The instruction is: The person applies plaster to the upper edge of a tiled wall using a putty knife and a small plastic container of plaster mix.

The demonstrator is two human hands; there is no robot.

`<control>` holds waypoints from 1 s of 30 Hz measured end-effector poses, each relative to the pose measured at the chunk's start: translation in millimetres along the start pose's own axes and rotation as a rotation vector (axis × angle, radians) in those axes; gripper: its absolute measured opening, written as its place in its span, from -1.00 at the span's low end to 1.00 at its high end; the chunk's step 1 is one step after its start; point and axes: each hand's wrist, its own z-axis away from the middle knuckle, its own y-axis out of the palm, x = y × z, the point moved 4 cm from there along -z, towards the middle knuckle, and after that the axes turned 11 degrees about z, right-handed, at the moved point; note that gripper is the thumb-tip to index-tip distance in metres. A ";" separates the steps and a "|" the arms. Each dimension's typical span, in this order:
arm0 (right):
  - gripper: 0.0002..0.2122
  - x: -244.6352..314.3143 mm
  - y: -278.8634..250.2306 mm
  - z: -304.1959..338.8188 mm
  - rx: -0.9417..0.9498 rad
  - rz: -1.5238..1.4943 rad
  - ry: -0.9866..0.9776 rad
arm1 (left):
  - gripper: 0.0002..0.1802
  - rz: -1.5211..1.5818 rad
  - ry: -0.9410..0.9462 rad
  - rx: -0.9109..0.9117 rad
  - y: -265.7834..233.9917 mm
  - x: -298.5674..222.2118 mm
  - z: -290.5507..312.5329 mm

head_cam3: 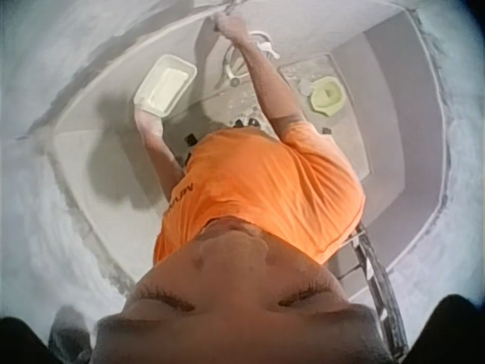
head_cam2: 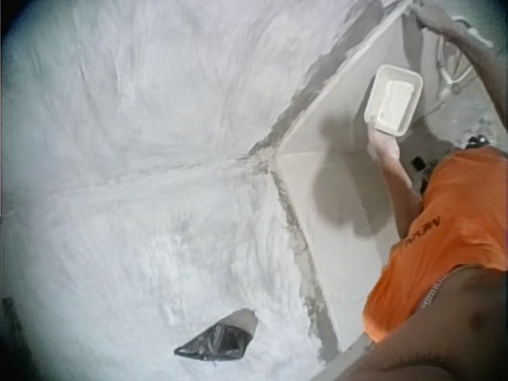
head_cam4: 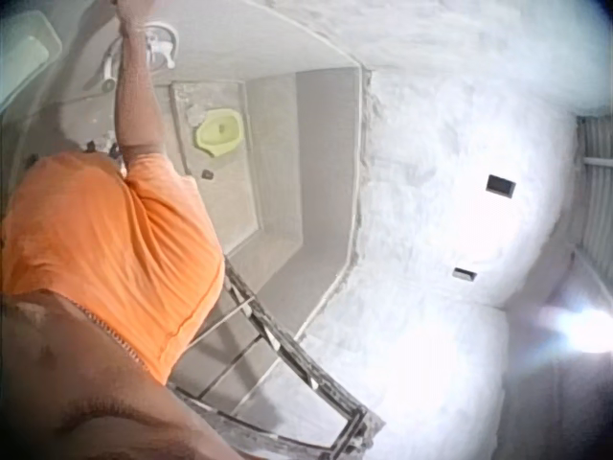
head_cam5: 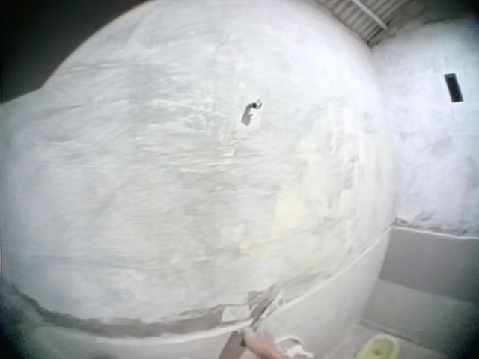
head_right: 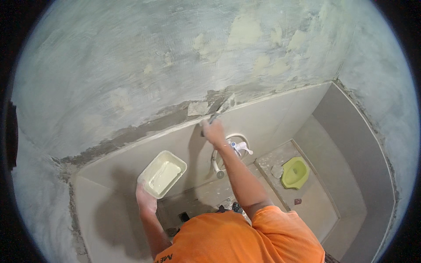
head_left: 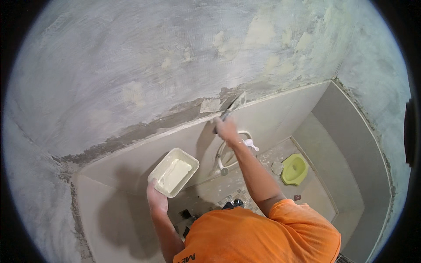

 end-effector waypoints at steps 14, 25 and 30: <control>-0.32 21.5 40.8 126.1 0.399 0.080 -0.226 | -0.30 0.100 0.004 -0.073 -15.1 -22.7 -26.5; -0.67 -74.9 -163.0 -17.6 -0.155 -0.113 0.112 | -0.28 0.160 -0.082 0.062 41.1 31.1 -38.4; -0.58 -49.8 -134.0 -46.8 -0.102 -0.087 0.070 | -0.36 0.215 0.001 -0.076 29.7 38.5 -16.3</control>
